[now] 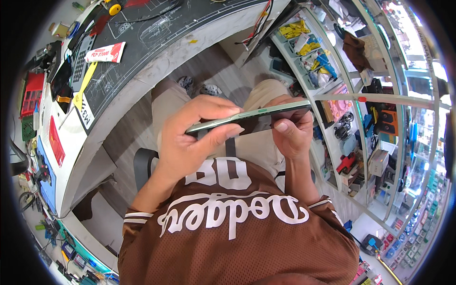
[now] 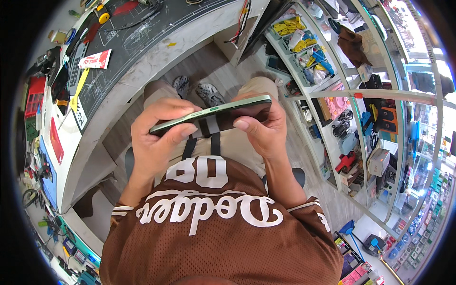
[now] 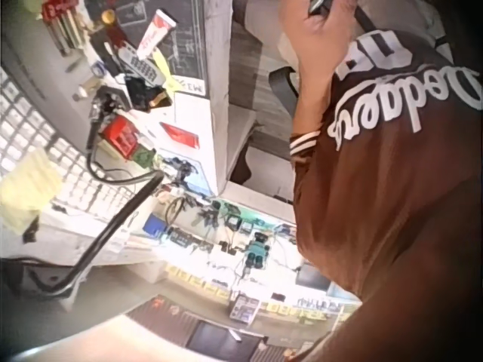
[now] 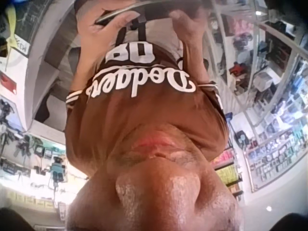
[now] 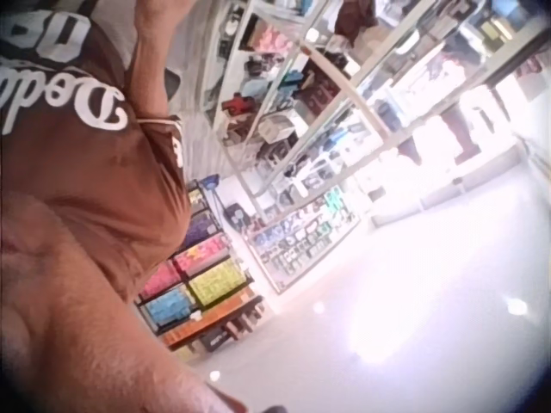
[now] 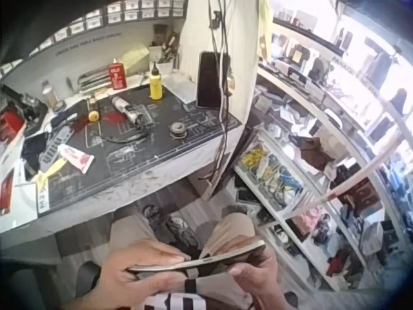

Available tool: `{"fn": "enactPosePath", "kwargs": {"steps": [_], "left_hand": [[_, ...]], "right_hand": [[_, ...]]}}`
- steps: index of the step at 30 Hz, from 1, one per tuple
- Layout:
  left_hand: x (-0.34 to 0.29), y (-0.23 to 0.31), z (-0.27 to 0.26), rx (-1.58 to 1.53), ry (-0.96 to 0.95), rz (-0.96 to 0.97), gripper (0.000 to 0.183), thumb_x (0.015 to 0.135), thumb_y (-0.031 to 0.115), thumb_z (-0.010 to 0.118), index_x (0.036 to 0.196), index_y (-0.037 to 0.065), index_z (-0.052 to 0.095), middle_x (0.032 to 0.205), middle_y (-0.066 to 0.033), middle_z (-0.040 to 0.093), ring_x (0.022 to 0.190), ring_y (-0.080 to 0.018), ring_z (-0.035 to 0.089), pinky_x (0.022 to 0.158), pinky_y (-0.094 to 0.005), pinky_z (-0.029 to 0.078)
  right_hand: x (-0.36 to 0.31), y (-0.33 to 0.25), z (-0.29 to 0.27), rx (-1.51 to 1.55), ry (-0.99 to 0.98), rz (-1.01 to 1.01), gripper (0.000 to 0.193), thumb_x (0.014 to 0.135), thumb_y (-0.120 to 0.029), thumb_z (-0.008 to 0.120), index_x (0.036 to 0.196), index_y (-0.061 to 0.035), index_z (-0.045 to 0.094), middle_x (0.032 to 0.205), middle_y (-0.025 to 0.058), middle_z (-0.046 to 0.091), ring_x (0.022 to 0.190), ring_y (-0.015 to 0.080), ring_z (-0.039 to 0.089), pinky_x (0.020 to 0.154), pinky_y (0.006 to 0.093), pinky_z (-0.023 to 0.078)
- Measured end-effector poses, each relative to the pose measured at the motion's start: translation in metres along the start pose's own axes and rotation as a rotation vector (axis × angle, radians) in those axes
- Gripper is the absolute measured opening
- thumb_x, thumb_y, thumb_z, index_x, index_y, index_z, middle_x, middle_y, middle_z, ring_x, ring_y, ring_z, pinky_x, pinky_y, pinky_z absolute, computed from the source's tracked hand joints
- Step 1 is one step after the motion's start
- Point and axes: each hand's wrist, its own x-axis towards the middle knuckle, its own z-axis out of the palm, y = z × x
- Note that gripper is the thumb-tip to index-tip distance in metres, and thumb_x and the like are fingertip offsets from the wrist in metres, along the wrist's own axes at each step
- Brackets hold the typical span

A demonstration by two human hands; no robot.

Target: The person handles several smartphones and accessories, then opens a black smartphone to reveal its internal components. They align the internal chassis with the outer frame and press the edges to close the device.

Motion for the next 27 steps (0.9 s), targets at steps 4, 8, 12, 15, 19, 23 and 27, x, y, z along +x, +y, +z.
{"fn": "enactPosePath", "kwargs": {"steps": [4, 8, 12, 15, 19, 23, 27], "left_hand": [[0.016, 0.017, -0.008, 0.340, -0.089, 0.036, 0.035, 0.080, 0.002, 0.086, 0.112, 0.003, 0.074, 0.111, -0.0118, 0.071, 0.098, -0.0217, 0.069, 0.088, -0.0322, 0.053], [0.022, 0.021, -0.003, 0.591, -0.093, 0.222, 0.032, 0.074, 0.009, 0.089, 0.104, 0.009, 0.077, 0.099, -0.0044, 0.073, 0.088, -0.0220, 0.066, 0.079, -0.0329, 0.050], [0.019, 0.015, -0.001, 0.569, -0.064, 0.262, 0.030, 0.072, 0.010, 0.089, 0.100, 0.011, 0.078, 0.093, -0.0016, 0.073, 0.083, -0.0214, 0.065, 0.074, -0.0327, 0.048], [0.016, 0.013, 0.000, 0.543, -0.045, 0.263, 0.029, 0.072, 0.009, 0.088, 0.099, 0.011, 0.077, 0.093, -0.0018, 0.073, 0.082, -0.0210, 0.065, 0.073, -0.0323, 0.048], [0.014, 0.014, 0.001, 0.523, -0.048, 0.248, 0.028, 0.072, 0.007, 0.088, 0.097, 0.010, 0.076, 0.092, -0.0026, 0.072, 0.080, -0.0218, 0.065, 0.071, -0.0324, 0.048], [0.011, 0.012, -0.001, 0.476, -0.047, 0.217, 0.028, 0.074, 0.006, 0.087, 0.099, 0.008, 0.074, 0.093, -0.0057, 0.071, 0.079, -0.0236, 0.066, 0.072, -0.0329, 0.051], [0.011, 0.023, -0.003, 0.406, -0.064, 0.074, 0.029, 0.078, 0.006, 0.086, 0.104, 0.006, 0.073, 0.097, -0.0085, 0.069, 0.083, -0.0230, 0.067, 0.076, -0.0321, 0.053]], "right_hand": [[0.000, 0.000, 0.000, -0.140, -0.047, -0.131, 0.031, 0.083, 0.002, 0.082, 0.109, 0.0001, 0.064, 0.107, 0.0184, 0.071, 0.089, 0.0209, 0.068, 0.082, 0.0344, 0.055], [0.008, -0.004, 0.006, -0.273, -0.141, -0.259, 0.029, 0.084, -0.001, 0.081, 0.109, 0.0000, 0.065, 0.105, 0.0199, 0.069, 0.088, 0.0233, 0.070, 0.077, 0.0341, 0.056], [0.009, -0.002, 0.006, -0.341, -0.193, -0.303, 0.029, 0.084, -0.003, 0.081, 0.109, 0.0001, 0.066, 0.105, 0.0202, 0.070, 0.088, 0.0245, 0.071, 0.077, 0.0342, 0.056], [0.011, -0.001, 0.006, -0.346, -0.208, -0.300, 0.028, 0.084, -0.003, 0.080, 0.109, -0.0003, 0.066, 0.105, 0.0201, 0.070, 0.088, 0.0244, 0.071, 0.077, 0.0339, 0.057], [0.009, 0.001, 0.008, -0.313, -0.189, -0.277, 0.028, 0.085, -0.003, 0.080, 0.108, -0.0005, 0.066, 0.105, 0.0201, 0.071, 0.089, 0.0241, 0.071, 0.077, 0.0332, 0.057], [0.006, 0.002, 0.008, -0.322, -0.161, -0.242, 0.030, 0.084, -0.006, 0.082, 0.109, 0.0000, 0.066, 0.105, 0.0198, 0.071, 0.089, 0.0250, 0.071, 0.077, 0.0345, 0.057], [0.004, 0.001, 0.004, -0.287, -0.143, -0.223, 0.032, 0.084, -0.009, 0.083, 0.109, 0.0001, 0.066, 0.104, 0.0196, 0.070, 0.088, 0.0270, 0.071, 0.078, 0.0374, 0.058]]}}
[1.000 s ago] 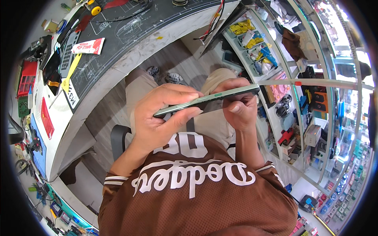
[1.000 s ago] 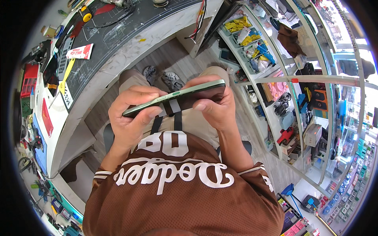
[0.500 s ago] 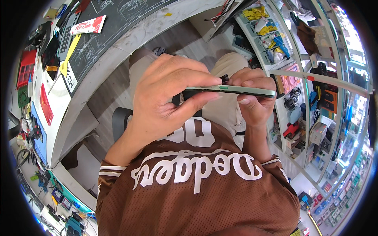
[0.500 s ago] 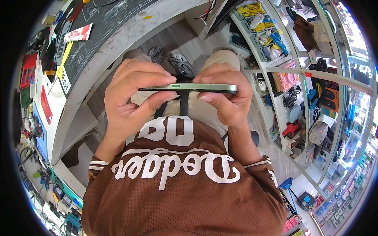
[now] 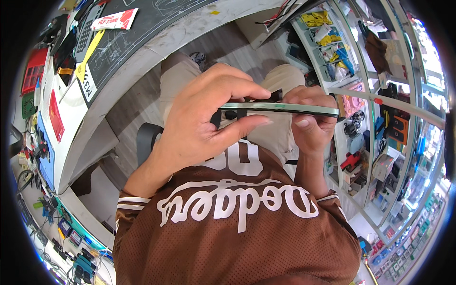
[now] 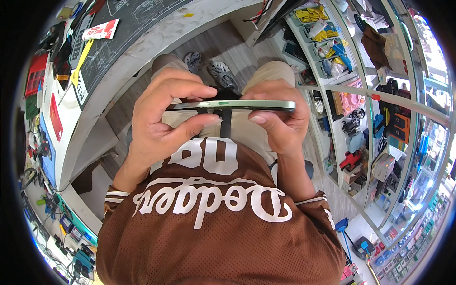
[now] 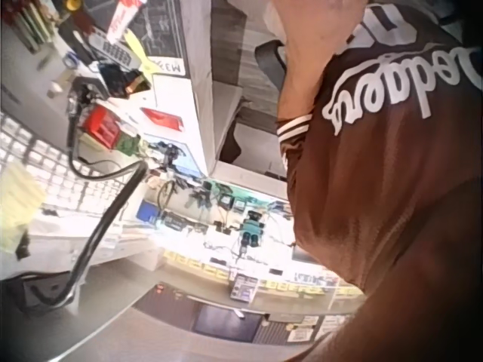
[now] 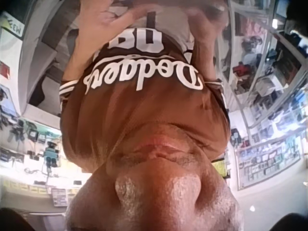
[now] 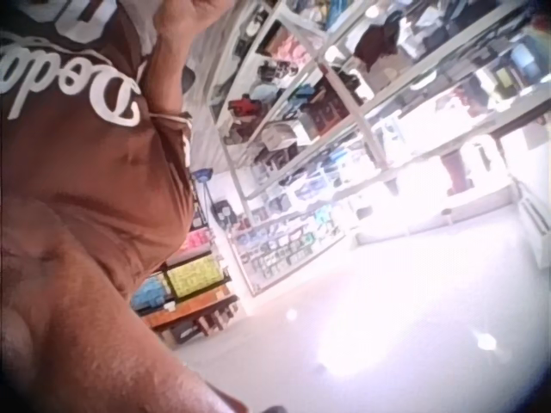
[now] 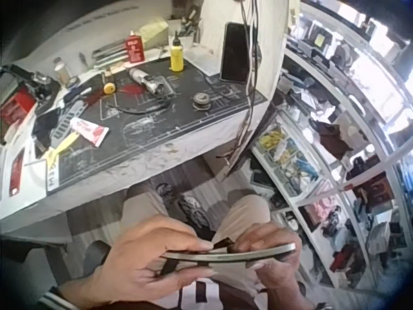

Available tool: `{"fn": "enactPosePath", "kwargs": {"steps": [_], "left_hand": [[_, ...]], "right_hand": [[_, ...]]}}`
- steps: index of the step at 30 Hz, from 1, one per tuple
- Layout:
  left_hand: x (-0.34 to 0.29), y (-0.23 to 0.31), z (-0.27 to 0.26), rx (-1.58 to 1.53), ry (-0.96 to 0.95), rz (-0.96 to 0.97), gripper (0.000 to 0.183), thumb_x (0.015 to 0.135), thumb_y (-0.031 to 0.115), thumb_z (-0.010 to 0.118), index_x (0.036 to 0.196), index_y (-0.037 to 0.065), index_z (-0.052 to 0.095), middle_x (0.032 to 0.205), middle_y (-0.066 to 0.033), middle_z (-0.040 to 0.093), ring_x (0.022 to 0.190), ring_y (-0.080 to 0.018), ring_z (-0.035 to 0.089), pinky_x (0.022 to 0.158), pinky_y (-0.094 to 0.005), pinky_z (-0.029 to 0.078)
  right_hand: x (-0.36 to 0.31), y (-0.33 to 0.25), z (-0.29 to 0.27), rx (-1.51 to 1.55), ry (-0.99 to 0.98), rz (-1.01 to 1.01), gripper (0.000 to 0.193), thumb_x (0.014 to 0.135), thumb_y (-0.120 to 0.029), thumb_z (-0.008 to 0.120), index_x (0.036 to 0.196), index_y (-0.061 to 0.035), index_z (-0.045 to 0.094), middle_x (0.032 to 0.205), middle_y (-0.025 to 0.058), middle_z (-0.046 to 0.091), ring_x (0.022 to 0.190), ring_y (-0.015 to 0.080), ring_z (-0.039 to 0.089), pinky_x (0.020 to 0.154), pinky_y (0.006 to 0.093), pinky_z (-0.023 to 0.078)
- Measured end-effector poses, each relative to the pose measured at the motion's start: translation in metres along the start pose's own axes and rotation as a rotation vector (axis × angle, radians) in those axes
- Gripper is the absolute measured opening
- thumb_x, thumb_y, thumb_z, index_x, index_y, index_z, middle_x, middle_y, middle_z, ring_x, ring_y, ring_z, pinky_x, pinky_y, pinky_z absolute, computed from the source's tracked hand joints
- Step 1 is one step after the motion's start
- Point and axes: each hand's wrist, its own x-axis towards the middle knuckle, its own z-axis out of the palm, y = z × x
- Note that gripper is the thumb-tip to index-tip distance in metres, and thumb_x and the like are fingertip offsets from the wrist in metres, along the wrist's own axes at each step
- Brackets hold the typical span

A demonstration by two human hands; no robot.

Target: The person handles several smartphones and accessories, then opens a black smartphone to reveal its internal components. They align the internal chassis with the outer frame and press the edges to close the device.

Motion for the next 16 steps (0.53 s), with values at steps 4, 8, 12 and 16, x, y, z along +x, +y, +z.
{"fn": "enactPosePath", "kwargs": {"steps": [4, 8, 12, 16], "left_hand": [[-0.013, -0.011, -0.006, -0.063, 0.014, -0.006, 0.028, 0.082, 0.005, 0.085, 0.106, 0.005, 0.072, 0.101, -0.0089, 0.068, 0.089, -0.0209, 0.066, 0.077, -0.0305, 0.052], [-0.021, -0.018, -0.003, -0.130, 0.072, -0.015, 0.025, 0.083, 0.003, 0.083, 0.106, 0.005, 0.072, 0.103, -0.0089, 0.068, 0.090, -0.0197, 0.065, 0.078, -0.0299, 0.051], [-0.025, -0.021, -0.001, -0.172, 0.104, 0.013, 0.024, 0.083, 0.001, 0.082, 0.105, 0.004, 0.072, 0.103, -0.0088, 0.067, 0.090, -0.0200, 0.064, 0.079, -0.0299, 0.051], [-0.029, -0.024, -0.003, -0.176, 0.095, 0.021, 0.025, 0.083, 0.001, 0.082, 0.106, 0.005, 0.073, 0.104, -0.0094, 0.067, 0.091, -0.0207, 0.064, 0.081, -0.0303, 0.051]], "right_hand": [[0.000, -0.002, 0.003, 0.070, 0.033, 0.017, 0.032, 0.084, -0.008, 0.083, 0.109, -0.0002, 0.065, 0.104, 0.0203, 0.069, 0.089, 0.0287, 0.071, 0.079, 0.0397, 0.058], [-0.003, 0.001, 0.005, 0.097, 0.036, 0.037, 0.033, 0.084, -0.007, 0.082, 0.111, -0.0002, 0.063, 0.105, 0.0211, 0.069, 0.091, 0.0297, 0.070, 0.082, 0.0410, 0.058], [-0.004, 0.003, 0.007, 0.125, 0.022, 0.059, 0.034, 0.084, -0.005, 0.082, 0.111, -0.0003, 0.062, 0.107, 0.0213, 0.068, 0.094, 0.0299, 0.070, 0.085, 0.0418, 0.057], [-0.007, 0.004, 0.009, 0.129, 0.021, 0.069, 0.034, 0.085, -0.005, 0.081, 0.113, -0.0009, 0.062, 0.111, 0.0229, 0.067, 0.094, 0.0306, 0.070, 0.087, 0.0438, 0.058]]}}
